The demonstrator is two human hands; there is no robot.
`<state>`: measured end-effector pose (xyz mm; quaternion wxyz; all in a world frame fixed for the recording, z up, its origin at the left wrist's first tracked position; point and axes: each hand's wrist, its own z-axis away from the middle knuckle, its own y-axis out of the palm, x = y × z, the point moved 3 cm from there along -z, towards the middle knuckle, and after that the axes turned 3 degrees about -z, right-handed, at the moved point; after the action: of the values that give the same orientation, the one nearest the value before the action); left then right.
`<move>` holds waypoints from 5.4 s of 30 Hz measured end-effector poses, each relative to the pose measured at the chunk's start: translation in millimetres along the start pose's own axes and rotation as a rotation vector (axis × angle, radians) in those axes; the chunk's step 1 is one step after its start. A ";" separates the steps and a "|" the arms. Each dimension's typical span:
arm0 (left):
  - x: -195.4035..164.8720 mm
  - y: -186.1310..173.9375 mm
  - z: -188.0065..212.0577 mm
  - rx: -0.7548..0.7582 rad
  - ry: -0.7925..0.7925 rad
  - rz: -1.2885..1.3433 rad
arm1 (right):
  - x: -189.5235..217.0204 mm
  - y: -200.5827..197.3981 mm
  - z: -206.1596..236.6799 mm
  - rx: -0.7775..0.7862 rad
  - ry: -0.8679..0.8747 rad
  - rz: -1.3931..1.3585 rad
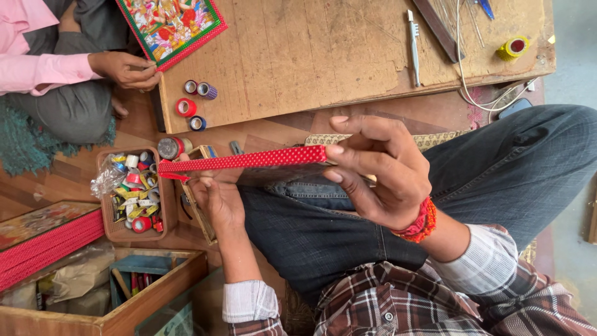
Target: The person sits on the floor and applies red polka-dotted tape to the edges of small wooden frames with printed images. They smooth the tape along each side, trim excess, and place finished frames aside.
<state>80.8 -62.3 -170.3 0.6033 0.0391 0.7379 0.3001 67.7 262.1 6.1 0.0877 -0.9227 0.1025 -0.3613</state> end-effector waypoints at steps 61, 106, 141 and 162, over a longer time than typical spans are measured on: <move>-8.0 162.5 -41.4 0.294 0.221 -0.047 | -97.5 5.0 100.7 -0.183 0.674 -0.563; -5.5 188.3 -7.2 0.392 0.015 0.021 | -68.2 16.1 -82.8 0.815 0.424 -0.018; -16.7 199.3 21.0 0.146 0.271 -0.328 | 11.1 34.6 6.8 0.445 0.031 0.663; -21.9 177.9 15.3 0.074 0.238 -0.358 | -43.4 -98.4 91.0 -0.030 0.513 0.442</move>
<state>46.6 79.9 -65.5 0.5536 -0.1063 0.8096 0.1634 111.2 375.8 -64.7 0.1216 -0.7584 0.3240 -0.5524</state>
